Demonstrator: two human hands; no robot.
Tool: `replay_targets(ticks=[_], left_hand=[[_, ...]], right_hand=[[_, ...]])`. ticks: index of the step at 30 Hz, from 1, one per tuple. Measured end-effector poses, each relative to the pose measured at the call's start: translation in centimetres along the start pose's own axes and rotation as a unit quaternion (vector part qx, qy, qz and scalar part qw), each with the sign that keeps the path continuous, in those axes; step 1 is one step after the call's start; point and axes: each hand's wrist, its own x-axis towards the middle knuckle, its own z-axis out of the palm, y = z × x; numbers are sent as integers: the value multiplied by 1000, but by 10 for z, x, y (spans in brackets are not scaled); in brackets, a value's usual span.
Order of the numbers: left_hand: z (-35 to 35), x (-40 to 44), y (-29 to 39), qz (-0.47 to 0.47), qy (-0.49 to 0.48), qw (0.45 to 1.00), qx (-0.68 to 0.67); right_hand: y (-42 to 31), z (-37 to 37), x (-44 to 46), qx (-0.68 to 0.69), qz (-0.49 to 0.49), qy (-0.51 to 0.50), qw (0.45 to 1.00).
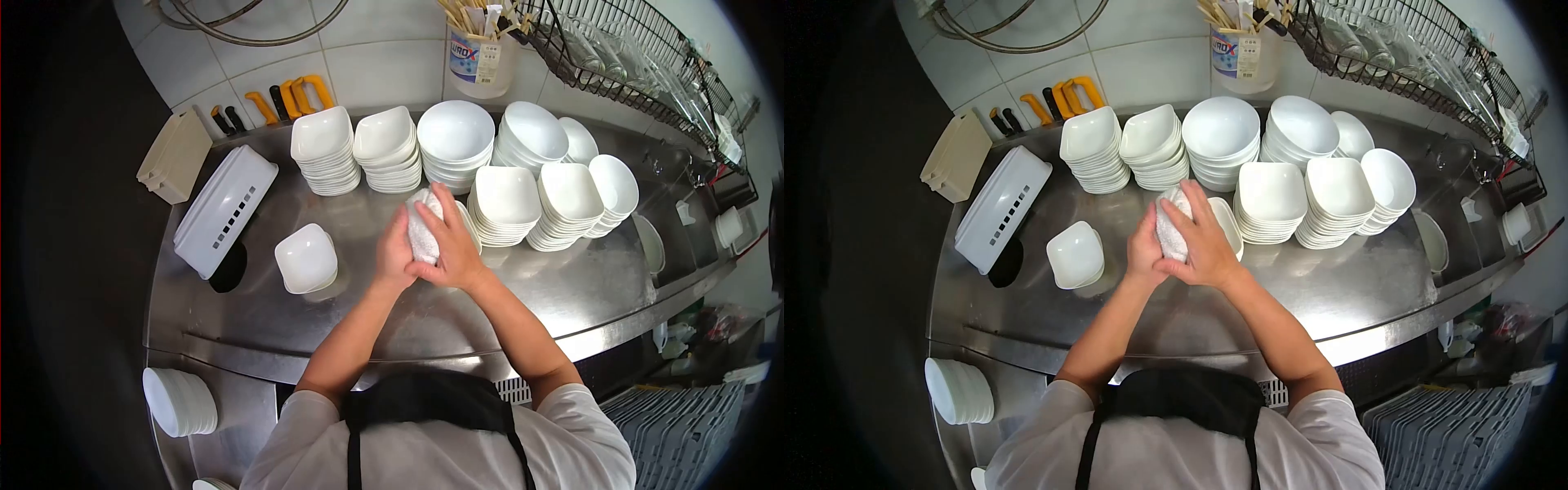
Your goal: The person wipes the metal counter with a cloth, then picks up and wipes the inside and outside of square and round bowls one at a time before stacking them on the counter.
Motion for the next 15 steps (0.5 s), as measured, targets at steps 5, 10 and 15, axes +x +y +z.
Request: replay_targets(ticks=[5,10,15], left_hand=[[-31,-3,-14,-13,25,984,175],[-38,-35,-33,102,1,677,729],[-63,-34,-78,180,22,751,635]], right_hand=[[51,1,-26,-48,29,-108,993],[84,24,-46,-224,168,-180,943],[49,50,-48,-80,299,-303,901]])
